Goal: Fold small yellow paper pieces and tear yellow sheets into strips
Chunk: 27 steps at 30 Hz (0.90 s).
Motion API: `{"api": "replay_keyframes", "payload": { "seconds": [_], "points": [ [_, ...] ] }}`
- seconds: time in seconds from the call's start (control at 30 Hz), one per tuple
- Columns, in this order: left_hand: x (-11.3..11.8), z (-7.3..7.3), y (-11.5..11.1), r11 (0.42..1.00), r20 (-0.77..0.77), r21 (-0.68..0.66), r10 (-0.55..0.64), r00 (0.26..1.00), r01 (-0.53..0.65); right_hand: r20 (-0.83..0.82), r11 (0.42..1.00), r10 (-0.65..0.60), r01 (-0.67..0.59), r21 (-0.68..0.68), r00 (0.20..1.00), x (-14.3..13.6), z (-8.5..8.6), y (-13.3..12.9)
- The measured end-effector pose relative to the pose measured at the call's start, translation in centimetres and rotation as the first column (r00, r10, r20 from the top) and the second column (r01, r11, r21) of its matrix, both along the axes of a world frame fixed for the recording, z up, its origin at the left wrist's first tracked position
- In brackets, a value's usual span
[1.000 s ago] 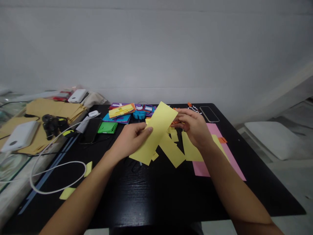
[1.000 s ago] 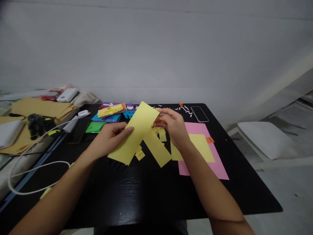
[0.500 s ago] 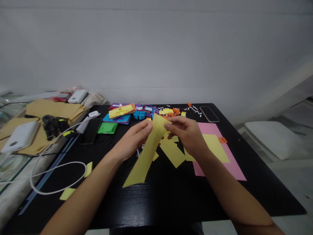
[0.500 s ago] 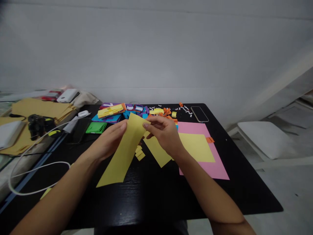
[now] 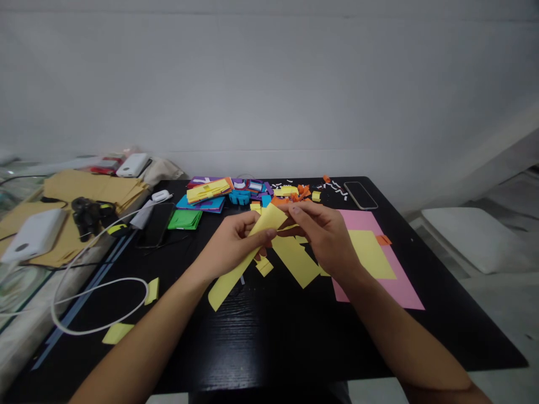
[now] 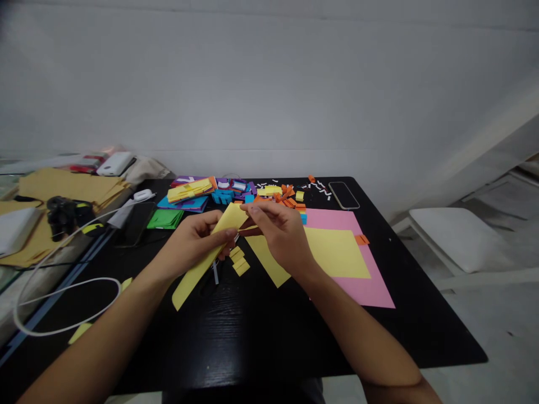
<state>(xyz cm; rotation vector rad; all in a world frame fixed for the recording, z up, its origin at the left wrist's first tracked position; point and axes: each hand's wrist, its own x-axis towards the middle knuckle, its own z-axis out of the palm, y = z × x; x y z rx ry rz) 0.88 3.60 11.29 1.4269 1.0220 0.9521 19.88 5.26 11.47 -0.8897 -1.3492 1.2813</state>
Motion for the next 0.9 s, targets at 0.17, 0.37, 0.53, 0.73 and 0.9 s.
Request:
{"api": "replay_keyframes", "payload": {
  "seconds": [0.17,0.37,0.53,0.73,0.9],
  "points": [
    [0.1,0.2,-0.1,1.0,-0.044,-0.008,0.016,0.999,-0.016,0.016,0.999,-0.033,0.033,0.038,0.999,-0.2,0.2,-0.2],
    [0.0,0.4,-0.2,0.999,0.009,0.041,0.001,1.0,-0.002,0.064,0.994,-0.061,0.054,0.098,0.996,-0.1,0.0,-0.4],
    [0.0,0.0,-0.3,0.984,0.106,0.139,0.1,0.989,-0.114,0.087,0.991,-0.052,0.04,0.131,0.995,-0.3,0.1,-0.8],
    [-0.2,0.3,-0.6,0.992,0.154,0.066,0.096,0.983,-0.107,0.093,0.989,-0.035,0.021,0.147,0.995,-0.2,0.3,-1.1],
    [-0.2,0.9,-0.8,0.994,0.162,0.024,0.103,0.981,-0.109,0.1,0.986,-0.044,0.027,0.166,0.994,-0.1,0.4,-1.2]
  ]
}}
